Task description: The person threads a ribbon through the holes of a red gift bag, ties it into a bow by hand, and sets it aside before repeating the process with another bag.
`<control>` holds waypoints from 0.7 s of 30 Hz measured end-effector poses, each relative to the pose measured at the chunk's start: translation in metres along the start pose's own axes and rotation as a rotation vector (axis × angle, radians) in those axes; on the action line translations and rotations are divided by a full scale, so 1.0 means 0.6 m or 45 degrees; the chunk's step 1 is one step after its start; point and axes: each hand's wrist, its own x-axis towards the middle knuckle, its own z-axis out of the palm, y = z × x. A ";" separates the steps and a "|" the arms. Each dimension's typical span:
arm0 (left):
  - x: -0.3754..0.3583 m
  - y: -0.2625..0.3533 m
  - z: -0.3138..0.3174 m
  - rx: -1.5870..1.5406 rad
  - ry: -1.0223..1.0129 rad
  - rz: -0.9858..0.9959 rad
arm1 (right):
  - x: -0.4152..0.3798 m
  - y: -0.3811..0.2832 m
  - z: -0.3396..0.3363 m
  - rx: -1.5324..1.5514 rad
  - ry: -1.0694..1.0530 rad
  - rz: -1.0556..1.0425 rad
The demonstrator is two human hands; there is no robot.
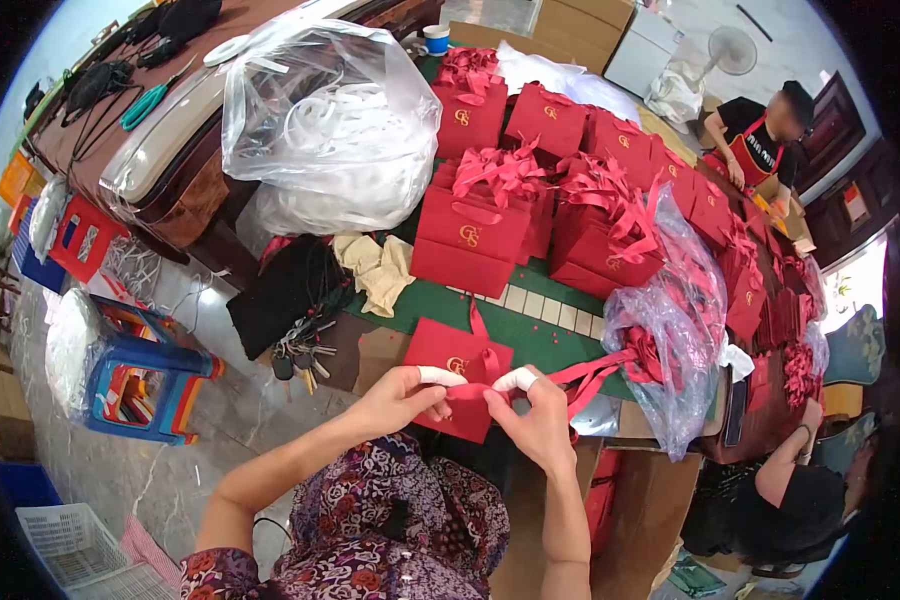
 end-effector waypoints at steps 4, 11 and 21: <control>0.003 -0.001 0.011 0.301 0.126 0.094 | -0.022 -0.010 -0.004 -0.222 -0.090 -0.008; 0.008 0.042 0.016 0.736 0.200 0.190 | -0.024 -0.014 0.059 0.010 0.017 -0.071; 0.066 0.028 -0.048 1.665 0.635 0.622 | 0.002 0.005 0.097 -0.023 0.296 -0.040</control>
